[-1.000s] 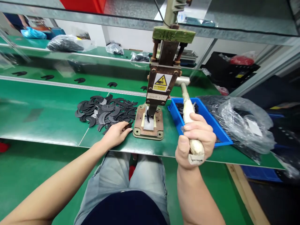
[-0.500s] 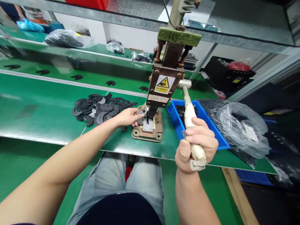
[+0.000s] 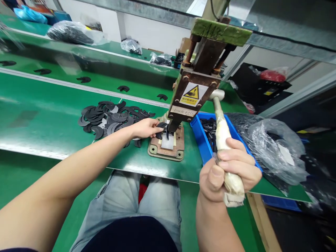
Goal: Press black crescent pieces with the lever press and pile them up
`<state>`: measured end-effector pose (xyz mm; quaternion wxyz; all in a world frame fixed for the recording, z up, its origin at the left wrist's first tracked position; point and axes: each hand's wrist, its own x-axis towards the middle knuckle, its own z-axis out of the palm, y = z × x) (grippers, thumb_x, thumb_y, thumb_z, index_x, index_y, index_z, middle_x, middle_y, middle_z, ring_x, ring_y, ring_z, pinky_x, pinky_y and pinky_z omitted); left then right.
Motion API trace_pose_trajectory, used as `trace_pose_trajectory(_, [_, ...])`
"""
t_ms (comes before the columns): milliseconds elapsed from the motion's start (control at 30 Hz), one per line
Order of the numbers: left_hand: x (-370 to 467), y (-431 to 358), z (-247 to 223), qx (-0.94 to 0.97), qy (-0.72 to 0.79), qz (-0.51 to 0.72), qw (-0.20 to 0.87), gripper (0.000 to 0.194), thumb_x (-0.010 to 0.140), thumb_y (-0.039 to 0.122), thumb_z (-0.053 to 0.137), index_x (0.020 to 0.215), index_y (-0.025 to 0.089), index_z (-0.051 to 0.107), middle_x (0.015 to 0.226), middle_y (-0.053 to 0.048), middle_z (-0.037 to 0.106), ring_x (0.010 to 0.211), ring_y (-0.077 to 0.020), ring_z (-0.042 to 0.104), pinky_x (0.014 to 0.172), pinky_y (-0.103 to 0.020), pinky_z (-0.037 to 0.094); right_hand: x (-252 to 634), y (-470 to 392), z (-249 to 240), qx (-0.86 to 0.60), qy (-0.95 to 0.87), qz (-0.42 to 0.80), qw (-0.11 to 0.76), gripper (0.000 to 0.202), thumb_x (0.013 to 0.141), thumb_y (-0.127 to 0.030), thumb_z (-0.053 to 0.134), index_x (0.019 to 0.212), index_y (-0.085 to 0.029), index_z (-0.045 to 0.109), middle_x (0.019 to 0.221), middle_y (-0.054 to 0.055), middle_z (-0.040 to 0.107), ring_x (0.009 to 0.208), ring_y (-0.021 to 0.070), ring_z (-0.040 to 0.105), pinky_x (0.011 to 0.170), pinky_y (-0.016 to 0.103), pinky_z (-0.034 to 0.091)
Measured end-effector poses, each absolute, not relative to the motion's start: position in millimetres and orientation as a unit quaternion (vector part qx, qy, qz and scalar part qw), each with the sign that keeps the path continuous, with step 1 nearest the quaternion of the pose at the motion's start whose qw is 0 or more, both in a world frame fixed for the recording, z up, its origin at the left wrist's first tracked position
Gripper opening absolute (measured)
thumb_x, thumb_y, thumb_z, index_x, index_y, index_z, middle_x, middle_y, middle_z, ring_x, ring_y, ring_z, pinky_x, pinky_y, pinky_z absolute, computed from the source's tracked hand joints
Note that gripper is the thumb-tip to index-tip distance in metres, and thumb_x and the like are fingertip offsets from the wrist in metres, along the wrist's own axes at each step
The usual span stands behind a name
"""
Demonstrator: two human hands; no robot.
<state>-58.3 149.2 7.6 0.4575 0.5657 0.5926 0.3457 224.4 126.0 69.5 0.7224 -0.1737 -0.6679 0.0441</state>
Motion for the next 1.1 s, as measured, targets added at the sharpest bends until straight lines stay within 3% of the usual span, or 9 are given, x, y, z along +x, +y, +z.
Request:
trace_pose_trajectory(400, [-58.7, 167.9, 10.1, 0.488, 0.611, 0.304, 0.544, 0.028, 0.082, 0.034, 0.088, 0.083, 0.017, 0.067, 0.059, 0.0, 0.065, 0.048, -0.0126, 0.062, 0.048, -0.023, 0.05, 206.3, 141.0, 66.8, -0.112, -0.587, 0.019, 0.802, 0.017, 0.081, -0.038, 0.072, 0.081, -0.028, 0.057, 0.069, -0.004, 0.04, 0.062, 0.0125, 0.046, 0.086, 0.045, 0.059])
trace_pose_trajectory(500, [-59.0, 173.2, 13.3, 0.467, 0.617, 0.284, 0.566, 0.03, 0.077, 0.032, 0.093, 0.08, 0.016, 0.068, 0.056, -0.001, 0.065, 0.046, -0.0132, 0.062, 0.046, -0.022, 0.049, 205.6, 141.4, 65.2, -0.128, -0.575, 0.02, 0.808, 0.02, 0.078, -0.038, 0.071, 0.077, -0.028, 0.055, 0.067, -0.004, 0.039, 0.06, 0.0137, 0.045, 0.083, 0.047, 0.059])
trace_pose_trajectory(633, [-54.5, 173.3, 23.1, 0.429, 0.637, 0.264, 0.584, 0.027, 0.081, 0.031, 0.089, 0.08, 0.017, 0.066, 0.052, -0.002, 0.066, 0.041, -0.0128, 0.059, 0.045, -0.022, 0.048, 209.7, 136.3, 68.2, -0.125, -0.599, 0.013, 0.791, 0.016, 0.081, -0.036, 0.07, 0.081, -0.026, 0.057, 0.069, -0.004, 0.042, 0.063, 0.0143, 0.049, 0.084, 0.049, 0.06])
trace_pose_trajectory(800, [-44.2, 165.2, 29.7, 0.379, 0.646, 0.275, 0.603, 0.024, 0.087, 0.032, 0.085, 0.089, 0.016, 0.067, 0.054, -0.005, 0.069, 0.041, -0.0134, 0.06, 0.046, -0.022, 0.049, 207.3, 144.9, 123.0, -0.099, -0.629, 0.046, 0.77, 0.023, 0.086, -0.035, 0.071, 0.105, -0.024, 0.068, 0.091, 0.002, 0.058, 0.09, 0.0212, 0.066, 0.096, 0.053, 0.058])
trace_pose_trajectory(933, [-38.9, 148.0, 27.2, 0.384, 0.622, 0.337, 0.593, 0.033, 0.083, 0.04, 0.089, 0.094, 0.016, 0.068, 0.059, -0.004, 0.071, 0.045, -0.014, 0.064, 0.05, -0.023, 0.055, 211.1, 168.7, 175.7, -0.084, -0.673, 0.098, 0.728, 0.044, 0.096, -0.045, 0.06, 0.135, -0.024, 0.06, 0.122, 0.009, 0.062, 0.123, 0.0268, 0.066, 0.11, 0.054, 0.053])
trace_pose_trajectory(1033, [-40.9, 119.7, 29.4, 0.421, 0.592, 0.388, 0.567, 0.039, 0.082, 0.047, 0.088, 0.089, 0.017, 0.065, 0.061, -0.002, 0.069, 0.049, -0.0136, 0.066, 0.051, -0.022, 0.055, 222.4, 177.2, 163.4, -0.173, -0.676, 0.079, 0.712, 0.048, 0.102, -0.047, 0.052, 0.146, -0.025, 0.05, 0.141, 0.012, 0.058, 0.136, 0.0283, 0.06, 0.115, 0.053, 0.049])
trace_pose_trajectory(1100, [-43.6, 94.2, 35.3, 0.455, 0.571, 0.402, 0.552, 0.041, 0.084, 0.053, 0.084, 0.088, 0.017, 0.063, 0.059, -0.001, 0.068, 0.05, -0.0137, 0.065, 0.049, -0.022, 0.053, 227.6, 170.1, 127.3, -0.232, -0.68, 0.068, 0.693, 0.042, 0.102, -0.036, 0.058, 0.142, -0.025, 0.053, 0.134, 0.011, 0.061, 0.128, 0.0221, 0.064, 0.112, 0.043, 0.05])
